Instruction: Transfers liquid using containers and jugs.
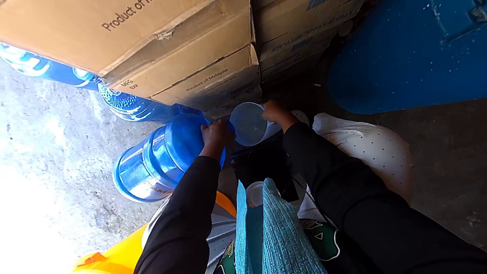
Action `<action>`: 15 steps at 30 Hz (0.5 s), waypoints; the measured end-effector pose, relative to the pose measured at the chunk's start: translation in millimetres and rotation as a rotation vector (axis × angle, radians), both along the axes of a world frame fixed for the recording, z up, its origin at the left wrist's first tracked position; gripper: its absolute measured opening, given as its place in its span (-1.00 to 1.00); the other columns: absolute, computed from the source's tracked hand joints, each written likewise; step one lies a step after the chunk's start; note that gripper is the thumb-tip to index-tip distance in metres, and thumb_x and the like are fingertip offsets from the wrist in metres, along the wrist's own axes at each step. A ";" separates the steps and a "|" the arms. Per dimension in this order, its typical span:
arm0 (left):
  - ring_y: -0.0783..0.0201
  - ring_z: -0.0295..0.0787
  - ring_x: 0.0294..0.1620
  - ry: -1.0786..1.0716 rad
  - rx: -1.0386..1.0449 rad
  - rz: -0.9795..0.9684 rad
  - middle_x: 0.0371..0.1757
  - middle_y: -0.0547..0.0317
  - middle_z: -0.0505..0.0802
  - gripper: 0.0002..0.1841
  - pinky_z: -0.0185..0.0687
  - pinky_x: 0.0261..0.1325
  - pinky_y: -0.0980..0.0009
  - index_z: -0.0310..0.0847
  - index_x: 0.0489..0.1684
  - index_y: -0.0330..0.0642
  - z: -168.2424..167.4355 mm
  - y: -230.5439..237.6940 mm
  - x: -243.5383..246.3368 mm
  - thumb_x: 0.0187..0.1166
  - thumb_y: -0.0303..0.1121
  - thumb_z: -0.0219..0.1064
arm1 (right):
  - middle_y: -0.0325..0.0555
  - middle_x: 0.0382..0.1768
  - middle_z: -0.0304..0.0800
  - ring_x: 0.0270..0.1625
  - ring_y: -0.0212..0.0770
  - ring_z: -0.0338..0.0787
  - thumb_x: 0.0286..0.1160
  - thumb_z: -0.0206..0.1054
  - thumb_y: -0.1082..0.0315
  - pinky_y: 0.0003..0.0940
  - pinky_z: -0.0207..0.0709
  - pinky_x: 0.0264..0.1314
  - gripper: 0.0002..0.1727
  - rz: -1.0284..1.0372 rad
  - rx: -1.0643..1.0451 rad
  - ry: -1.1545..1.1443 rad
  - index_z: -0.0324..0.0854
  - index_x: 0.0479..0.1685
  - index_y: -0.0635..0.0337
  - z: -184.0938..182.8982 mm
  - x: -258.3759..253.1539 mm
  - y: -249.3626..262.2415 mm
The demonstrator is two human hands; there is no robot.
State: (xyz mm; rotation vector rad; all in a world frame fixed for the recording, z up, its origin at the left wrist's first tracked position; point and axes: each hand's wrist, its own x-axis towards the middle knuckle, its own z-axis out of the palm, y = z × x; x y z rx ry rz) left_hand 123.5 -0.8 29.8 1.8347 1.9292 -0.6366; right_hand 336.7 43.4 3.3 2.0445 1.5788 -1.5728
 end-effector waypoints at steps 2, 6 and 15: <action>-0.14 0.73 0.33 -0.037 0.045 0.022 0.17 -0.13 0.85 -0.29 0.26 0.53 -0.33 0.61 0.35 -0.12 16.5 -0.5 -16.2 0.25 0.08 0.62 | 0.23 0.29 0.71 0.08 0.10 0.81 0.61 0.22 0.39 0.07 0.70 0.02 -0.35 -0.035 0.002 0.055 0.34 0.77 0.03 3.2 -1.9 1.6; -0.13 0.68 0.40 -0.158 0.128 0.083 0.26 -0.13 0.82 -0.23 0.22 0.56 -0.34 0.57 0.46 -0.08 47.6 -8.5 -56.1 0.23 0.05 0.67 | 0.17 0.23 0.75 -0.01 0.07 0.82 0.56 0.26 0.44 0.04 0.70 -0.10 -0.36 -0.053 0.037 0.126 0.44 0.71 -0.05 8.2 -11.0 -0.2; -0.25 0.70 0.33 -0.575 0.389 0.374 0.25 -0.31 0.77 -0.23 0.49 0.39 -0.36 0.60 0.37 -0.19 73.1 -61.3 -194.8 0.00 -0.42 0.81 | 0.15 0.06 0.73 -0.37 -0.17 0.61 0.53 0.28 0.49 -0.26 0.49 -0.40 -0.30 -0.378 0.075 0.334 0.39 0.75 -0.04 9.0 -54.0 -39.5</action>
